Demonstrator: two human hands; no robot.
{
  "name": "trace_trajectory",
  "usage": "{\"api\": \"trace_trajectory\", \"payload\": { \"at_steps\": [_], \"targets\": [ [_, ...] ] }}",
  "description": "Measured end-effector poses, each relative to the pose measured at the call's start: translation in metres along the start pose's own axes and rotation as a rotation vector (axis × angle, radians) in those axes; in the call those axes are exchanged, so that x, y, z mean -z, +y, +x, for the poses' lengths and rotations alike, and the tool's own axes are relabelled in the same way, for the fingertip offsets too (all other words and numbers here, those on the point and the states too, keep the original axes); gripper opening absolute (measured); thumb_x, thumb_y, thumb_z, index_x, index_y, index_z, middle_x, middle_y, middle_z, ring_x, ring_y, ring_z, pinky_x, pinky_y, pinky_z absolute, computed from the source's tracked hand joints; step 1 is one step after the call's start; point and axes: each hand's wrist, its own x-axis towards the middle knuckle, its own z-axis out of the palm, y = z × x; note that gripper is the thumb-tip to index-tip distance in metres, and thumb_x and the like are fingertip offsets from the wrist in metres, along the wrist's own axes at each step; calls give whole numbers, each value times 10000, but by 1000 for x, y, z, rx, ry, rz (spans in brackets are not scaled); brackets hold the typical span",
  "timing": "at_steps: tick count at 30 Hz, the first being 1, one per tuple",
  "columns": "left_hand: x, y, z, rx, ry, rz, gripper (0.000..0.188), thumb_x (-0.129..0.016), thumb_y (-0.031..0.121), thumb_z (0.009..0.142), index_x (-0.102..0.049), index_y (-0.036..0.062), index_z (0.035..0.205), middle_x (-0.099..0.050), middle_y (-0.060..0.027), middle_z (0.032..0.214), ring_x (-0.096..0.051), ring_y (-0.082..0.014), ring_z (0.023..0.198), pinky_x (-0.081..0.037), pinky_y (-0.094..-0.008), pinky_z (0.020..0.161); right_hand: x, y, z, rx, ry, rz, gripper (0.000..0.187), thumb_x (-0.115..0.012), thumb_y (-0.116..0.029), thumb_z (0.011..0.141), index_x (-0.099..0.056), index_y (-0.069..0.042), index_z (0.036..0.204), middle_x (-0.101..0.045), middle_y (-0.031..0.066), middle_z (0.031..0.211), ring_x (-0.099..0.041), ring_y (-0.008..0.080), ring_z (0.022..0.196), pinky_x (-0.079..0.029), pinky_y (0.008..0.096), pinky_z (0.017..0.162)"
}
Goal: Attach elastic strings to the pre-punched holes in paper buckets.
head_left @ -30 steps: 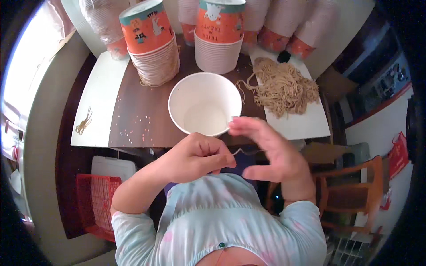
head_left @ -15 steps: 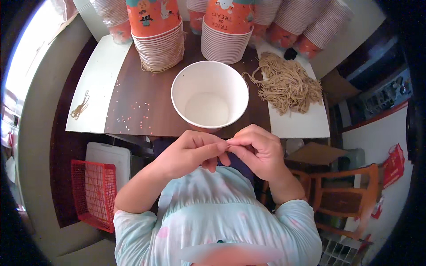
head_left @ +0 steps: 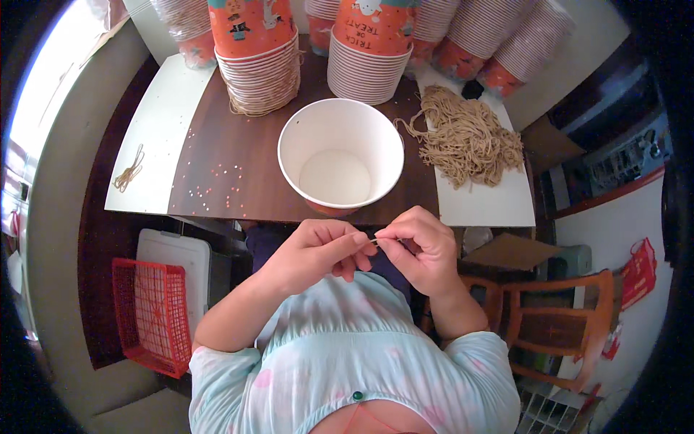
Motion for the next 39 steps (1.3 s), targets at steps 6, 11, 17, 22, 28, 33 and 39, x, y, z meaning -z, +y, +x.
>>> {"api": "trace_trajectory", "payload": {
  "at_steps": [6,11,17,22,28,33,39],
  "targets": [
    [-3,-1,-2,-11,32,-18,215,-538,200,948,-647,17,916,-639,-17,764,-557,-54,635,-463,-194,593,-1,-1,-1,40,-20,-17,134,-688,26,750,-652,-25,869,-577,77,731,-567,167,631,-454,268,540],
    [-1,-4,2,-49,21,12,138,-583,131,914,-643,9,895,-633,-17,763,-558,-50,648,-476,-194,604,-1,-1,0,17,-54,-34,149,-686,25,743,-650,-45,870,-542,67,682,-548,176,585,-437,285,508],
    [-5,-16,-2,-193,117,195,79,-666,75,839,-655,-4,835,-617,3,730,-520,-26,664,-435,-195,584,6,-5,0,79,-171,-185,135,-708,-28,703,-629,-77,801,-529,73,659,-557,245,575,-438,343,492],
    [-15,-5,-9,-286,172,440,66,-680,59,798,-651,4,819,-606,-33,716,-567,-106,651,-464,-249,591,11,-10,-2,232,-189,-343,169,-710,-1,639,-615,-73,760,-529,67,649,-538,242,553,-422,349,480],
    [-21,-5,-16,-874,348,1099,96,-692,11,696,-636,37,770,-572,-61,702,-576,-198,640,-462,-299,549,8,-17,7,294,-200,-337,193,-691,47,612,-616,-53,758,-563,77,673,-540,245,568,-420,339,490],
    [-6,37,-21,-1130,472,1181,150,-684,26,676,-618,51,808,-580,-72,746,-560,-216,592,-453,-331,531,16,-37,51,216,-252,-146,99,-680,-30,736,-596,-48,787,-542,89,717,-570,241,623,-461,333,554],
    [94,79,25,-698,766,664,213,-614,76,824,-657,-48,992,-658,-61,804,-591,-90,697,-477,-230,633,-20,-6,135,-251,-312,68,138,-659,-138,794,-658,0,791,-650,66,696,-577,101,620,-465,271,568]
  ]
}}
